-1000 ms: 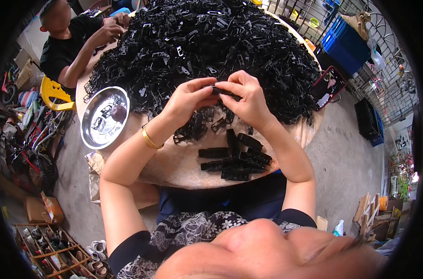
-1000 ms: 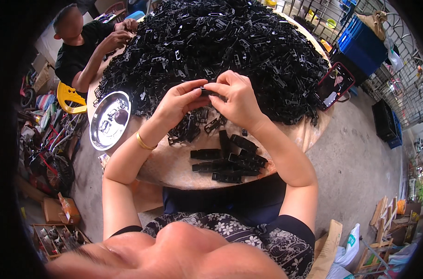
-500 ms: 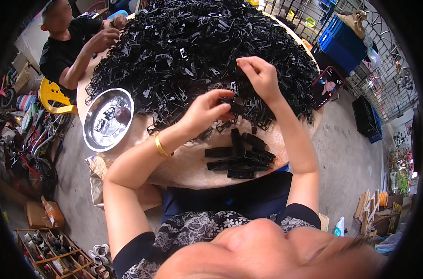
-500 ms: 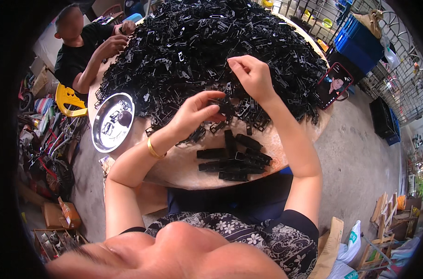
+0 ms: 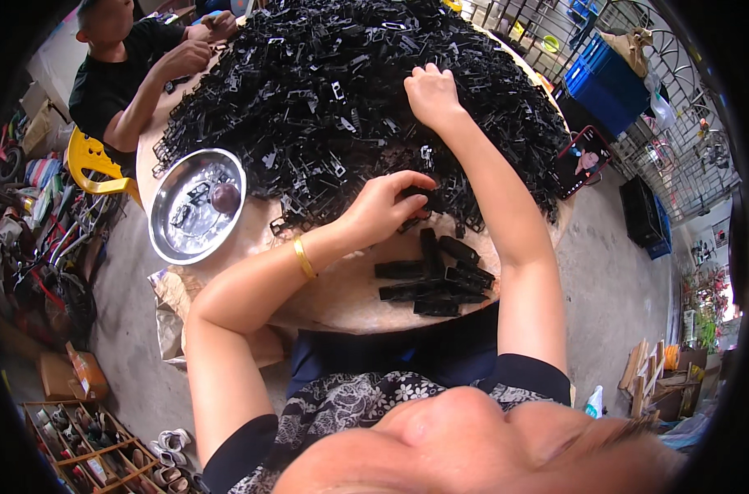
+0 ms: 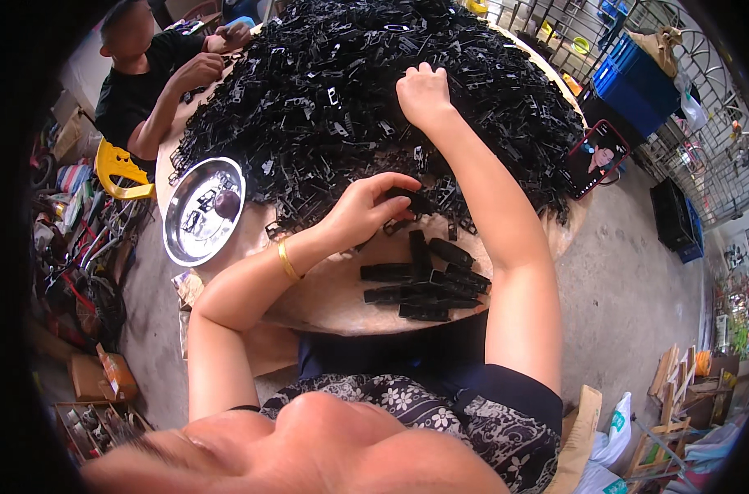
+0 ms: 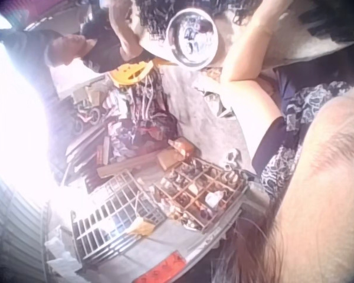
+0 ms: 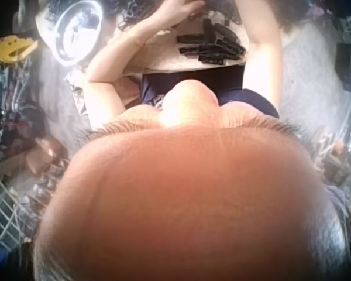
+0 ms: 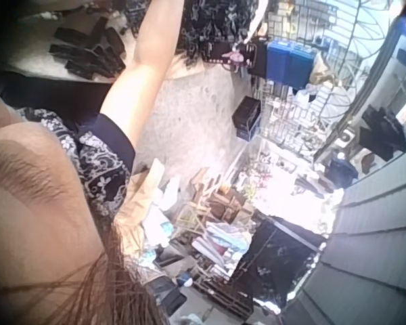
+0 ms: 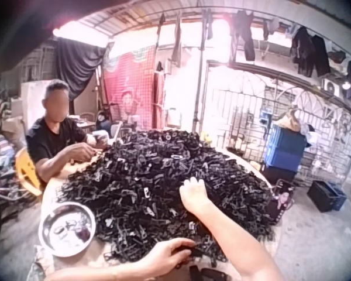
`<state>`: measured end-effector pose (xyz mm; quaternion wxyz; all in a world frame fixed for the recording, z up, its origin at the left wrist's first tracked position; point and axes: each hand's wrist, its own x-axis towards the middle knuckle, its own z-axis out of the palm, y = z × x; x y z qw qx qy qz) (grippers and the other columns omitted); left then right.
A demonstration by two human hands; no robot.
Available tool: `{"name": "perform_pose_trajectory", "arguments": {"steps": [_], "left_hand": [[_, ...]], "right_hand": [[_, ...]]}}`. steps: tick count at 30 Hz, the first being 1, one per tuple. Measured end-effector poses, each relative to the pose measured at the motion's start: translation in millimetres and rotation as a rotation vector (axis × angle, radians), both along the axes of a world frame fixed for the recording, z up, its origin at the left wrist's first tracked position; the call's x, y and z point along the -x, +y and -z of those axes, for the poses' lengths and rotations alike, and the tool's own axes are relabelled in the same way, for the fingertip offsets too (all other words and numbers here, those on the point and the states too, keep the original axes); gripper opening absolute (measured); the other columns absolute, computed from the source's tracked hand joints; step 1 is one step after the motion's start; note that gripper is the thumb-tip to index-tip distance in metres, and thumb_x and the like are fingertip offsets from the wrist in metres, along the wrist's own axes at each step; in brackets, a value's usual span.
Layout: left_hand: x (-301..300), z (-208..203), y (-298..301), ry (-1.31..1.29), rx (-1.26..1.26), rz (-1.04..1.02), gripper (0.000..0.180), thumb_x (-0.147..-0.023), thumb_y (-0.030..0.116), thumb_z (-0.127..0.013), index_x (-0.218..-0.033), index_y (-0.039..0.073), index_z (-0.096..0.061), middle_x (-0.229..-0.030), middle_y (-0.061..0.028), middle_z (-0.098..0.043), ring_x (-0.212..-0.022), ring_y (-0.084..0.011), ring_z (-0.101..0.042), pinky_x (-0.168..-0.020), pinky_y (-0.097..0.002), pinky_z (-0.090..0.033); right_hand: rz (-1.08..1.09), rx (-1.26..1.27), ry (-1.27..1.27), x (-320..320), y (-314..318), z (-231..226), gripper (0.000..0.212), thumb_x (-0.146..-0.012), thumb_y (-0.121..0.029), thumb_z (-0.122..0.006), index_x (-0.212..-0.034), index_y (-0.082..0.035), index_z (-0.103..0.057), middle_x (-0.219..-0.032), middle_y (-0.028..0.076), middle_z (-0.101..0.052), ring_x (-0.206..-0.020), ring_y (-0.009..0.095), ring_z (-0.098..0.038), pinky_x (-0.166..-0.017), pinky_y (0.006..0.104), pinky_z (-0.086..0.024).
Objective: The person assembles small black plastic components by hand, fitting the pieces together and placing the assembled units on the table.
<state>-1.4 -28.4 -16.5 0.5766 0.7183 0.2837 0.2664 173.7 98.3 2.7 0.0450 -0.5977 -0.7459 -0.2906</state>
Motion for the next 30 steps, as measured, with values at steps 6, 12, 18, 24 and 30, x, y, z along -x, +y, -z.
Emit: {"name": "perform_pose_trajectory", "arguments": {"steps": [6, 12, 18, 24, 30], "left_hand": [[-1, 5, 4, -0.023, -0.001, -0.011, 0.026, -0.089, 0.006, -0.052, -0.114, -0.001, -0.054, -0.094, -0.0072, -0.063, -0.083, -0.0115, -0.064, -0.073, -0.0243, -0.05], [0, -1, 2, -0.015, 0.074, -0.02, 0.026, -0.089, 0.007, -0.052, -0.114, -0.001, -0.054, -0.093, -0.0072, -0.063, -0.085, -0.0116, -0.064, -0.074, -0.0237, -0.05], [-2, 4, 4, -0.015, 0.046, -0.008, 0.026, -0.09, 0.007, -0.052, -0.114, -0.001, -0.053, -0.094, -0.0067, -0.062, -0.086, -0.0116, -0.064, -0.074, -0.0225, -0.049], [-1, 4, 0, -0.05, 0.082, -0.003, 0.026, -0.09, 0.008, -0.052, -0.114, -0.002, -0.053, -0.096, -0.0061, -0.062, -0.086, -0.0116, -0.064, -0.073, -0.0214, -0.049], [-2, 11, 7, -0.073, 0.059, 0.001, 0.026, -0.091, 0.009, -0.051, -0.114, -0.003, -0.052, -0.096, -0.0075, -0.062, -0.085, -0.0128, -0.064, -0.075, -0.0232, -0.051]], "right_hand": [[-0.236, -0.038, 0.056, -23, -5, -6, 0.012, -0.068, -0.015, -0.064, -0.078, -0.01, -0.068, -0.084, 0.004, -0.063, -0.085, 0.022, -0.059, -0.075, 0.0376, -0.045], [-0.44, 0.268, 0.352, -25, -21, -18, 0.013, -0.068, -0.014, -0.062, -0.079, -0.011, -0.068, -0.085, 0.006, -0.064, -0.088, 0.025, -0.06, -0.081, 0.0365, -0.048], [-0.326, -0.135, 0.431, -26, 14, -21, 0.031, -0.074, -0.016, -0.058, -0.104, -0.011, -0.063, -0.107, 0.01, -0.062, -0.1, 0.029, -0.056, -0.087, 0.0374, -0.046], [-0.087, 0.081, 0.099, 8, 36, -10, 0.057, -0.082, -0.006, -0.047, -0.136, -0.024, -0.037, -0.144, 0.007, -0.031, -0.129, 0.025, -0.034, -0.096, 0.0452, -0.037], [-0.224, -0.017, 0.083, 0, 25, -19, 0.018, -0.083, -0.013, -0.053, -0.099, -0.012, -0.061, -0.098, 0.011, -0.058, -0.099, 0.028, -0.056, -0.082, 0.04, -0.046]]}}
